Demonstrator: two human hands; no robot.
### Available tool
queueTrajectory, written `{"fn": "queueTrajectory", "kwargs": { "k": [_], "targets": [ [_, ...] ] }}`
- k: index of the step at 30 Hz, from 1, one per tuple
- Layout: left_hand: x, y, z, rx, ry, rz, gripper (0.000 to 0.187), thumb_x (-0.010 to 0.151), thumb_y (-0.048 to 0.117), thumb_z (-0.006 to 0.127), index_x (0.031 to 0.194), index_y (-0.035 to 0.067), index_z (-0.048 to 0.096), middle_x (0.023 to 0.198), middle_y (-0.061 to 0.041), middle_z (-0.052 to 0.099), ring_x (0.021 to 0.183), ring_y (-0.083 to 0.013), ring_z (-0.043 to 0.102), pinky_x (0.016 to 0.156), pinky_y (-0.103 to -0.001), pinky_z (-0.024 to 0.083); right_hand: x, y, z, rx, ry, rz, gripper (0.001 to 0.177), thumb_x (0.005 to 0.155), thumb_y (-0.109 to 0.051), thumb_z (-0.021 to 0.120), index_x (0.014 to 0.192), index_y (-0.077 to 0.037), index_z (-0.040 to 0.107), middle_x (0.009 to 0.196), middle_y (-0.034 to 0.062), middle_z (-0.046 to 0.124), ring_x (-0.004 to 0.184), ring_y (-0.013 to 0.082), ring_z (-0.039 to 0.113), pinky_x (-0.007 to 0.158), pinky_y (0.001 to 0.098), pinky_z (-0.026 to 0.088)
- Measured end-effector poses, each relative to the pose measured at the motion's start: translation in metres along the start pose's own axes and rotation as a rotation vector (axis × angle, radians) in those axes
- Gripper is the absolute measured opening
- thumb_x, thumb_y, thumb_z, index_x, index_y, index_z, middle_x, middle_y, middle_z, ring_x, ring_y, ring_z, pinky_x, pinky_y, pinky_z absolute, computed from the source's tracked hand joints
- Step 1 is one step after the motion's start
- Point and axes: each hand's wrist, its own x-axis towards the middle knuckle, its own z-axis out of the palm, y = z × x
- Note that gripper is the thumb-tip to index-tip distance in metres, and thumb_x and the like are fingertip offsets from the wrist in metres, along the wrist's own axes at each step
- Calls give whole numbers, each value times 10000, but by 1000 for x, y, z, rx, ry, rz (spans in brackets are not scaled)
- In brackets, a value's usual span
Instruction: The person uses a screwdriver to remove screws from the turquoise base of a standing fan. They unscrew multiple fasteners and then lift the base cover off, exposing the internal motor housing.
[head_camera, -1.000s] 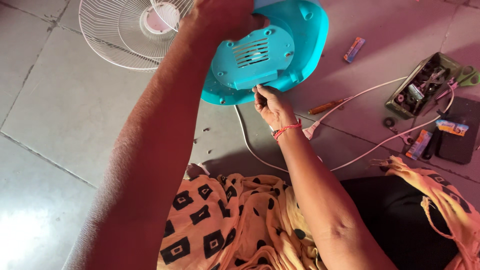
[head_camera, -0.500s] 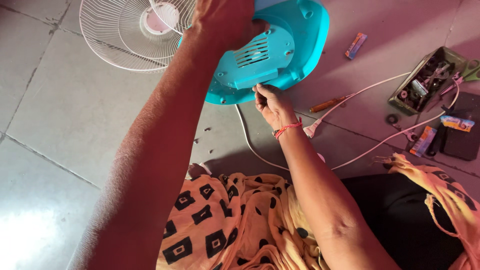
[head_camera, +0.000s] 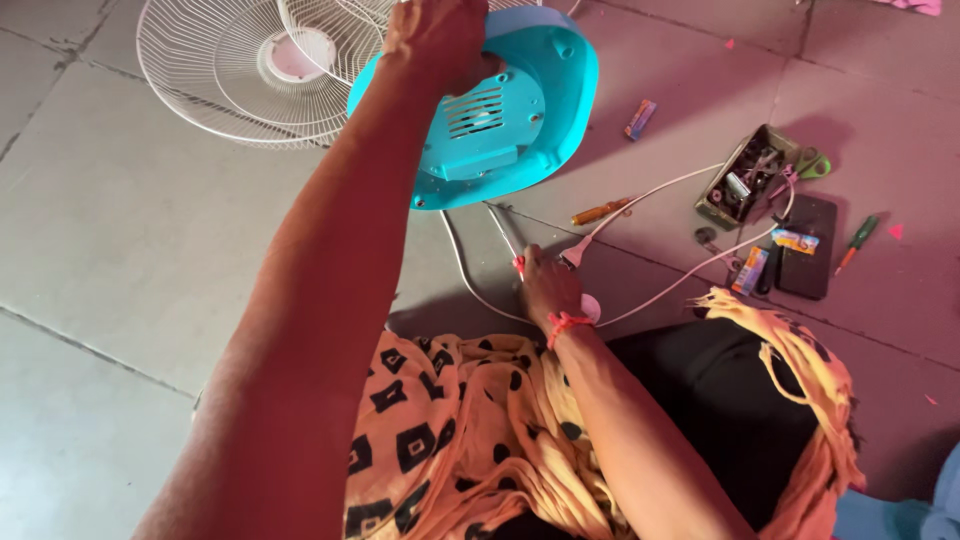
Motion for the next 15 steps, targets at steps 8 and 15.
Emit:
{"fn": "queueTrajectory", "kwargs": {
  "k": [8, 15],
  "targets": [
    [-3, 1, -2, 18, -68, -82, 508, 721, 501, 901, 1013, 102, 784, 993, -140, 745, 896, -355, 721, 754, -502, 573, -6, -21, -15, 1153, 88, 349, 211, 953, -296, 664, 986, -89, 688, 753, 8, 654, 653, 125, 583, 563, 285, 455],
    [-2, -7, 5, 34, 25, 19, 538, 721, 496, 920, 1045, 90, 779, 966, -152, 750, 877, -347, 720, 766, -499, 564, -2, -36, -47, 1530, -85, 591, 308, 892, -383, 763, 952, -95, 674, 731, -25, 618, 527, 47, 490, 431, 201, 323]
  ]
}}
